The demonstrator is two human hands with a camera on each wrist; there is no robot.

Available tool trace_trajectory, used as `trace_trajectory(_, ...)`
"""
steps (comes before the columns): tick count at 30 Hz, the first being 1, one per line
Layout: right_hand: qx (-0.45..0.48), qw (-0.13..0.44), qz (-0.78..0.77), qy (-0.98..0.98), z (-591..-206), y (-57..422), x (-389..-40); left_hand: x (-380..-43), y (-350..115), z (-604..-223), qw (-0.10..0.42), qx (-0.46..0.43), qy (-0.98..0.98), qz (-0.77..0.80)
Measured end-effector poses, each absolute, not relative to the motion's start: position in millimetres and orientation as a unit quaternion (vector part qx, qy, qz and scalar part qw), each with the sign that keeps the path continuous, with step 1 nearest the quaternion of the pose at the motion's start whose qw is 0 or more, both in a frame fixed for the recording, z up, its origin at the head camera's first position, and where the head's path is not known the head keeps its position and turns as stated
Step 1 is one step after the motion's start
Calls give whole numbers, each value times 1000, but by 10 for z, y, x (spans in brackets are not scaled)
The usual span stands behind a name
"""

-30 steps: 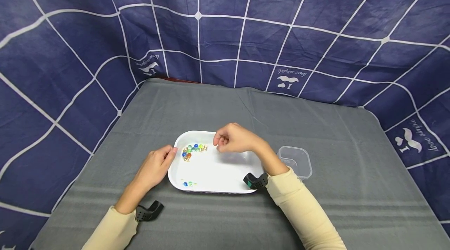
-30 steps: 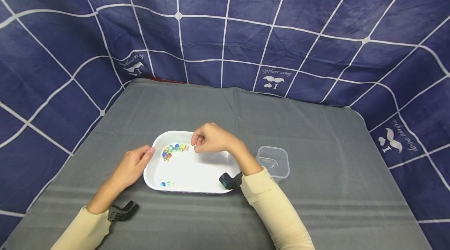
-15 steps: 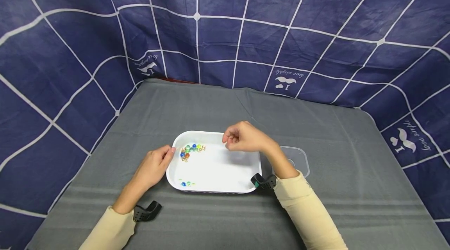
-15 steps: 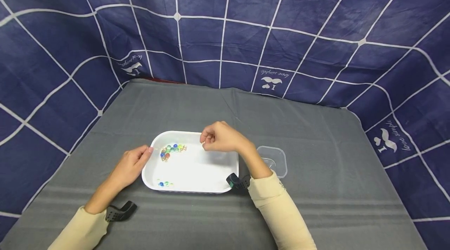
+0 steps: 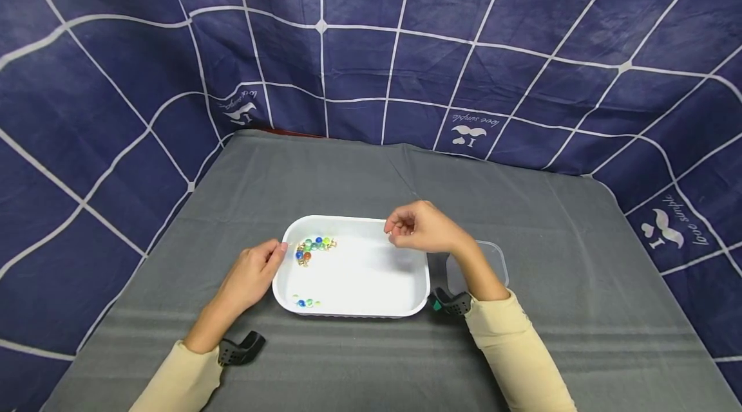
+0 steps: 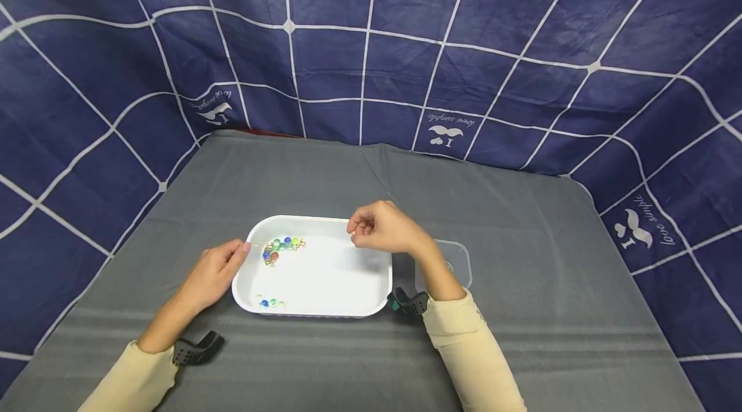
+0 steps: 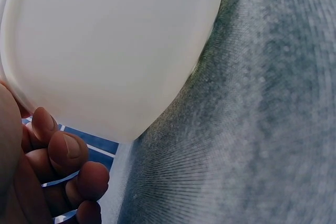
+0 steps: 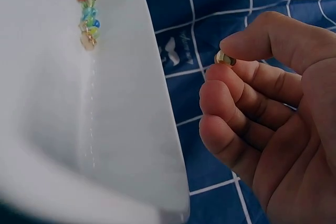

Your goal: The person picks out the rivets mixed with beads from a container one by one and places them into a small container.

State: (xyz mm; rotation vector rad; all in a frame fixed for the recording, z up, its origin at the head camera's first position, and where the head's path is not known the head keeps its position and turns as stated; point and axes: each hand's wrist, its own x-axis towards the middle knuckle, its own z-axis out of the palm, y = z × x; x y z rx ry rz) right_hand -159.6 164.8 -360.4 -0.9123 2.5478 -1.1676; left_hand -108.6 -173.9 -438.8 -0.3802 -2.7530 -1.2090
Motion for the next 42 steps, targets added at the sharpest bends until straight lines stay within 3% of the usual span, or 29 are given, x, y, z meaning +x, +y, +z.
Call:
trace_trajectory(13, -267, 93, -430, 857, -3605, 1929, -1520, -1094, -1726, -4396, 74, -136, -905, -396)
trace_trajectory(42, -224, 43, -489, 842, -3732, 2512, -1478, -1120, -1727, -4418, 62, -136, -901, -408)
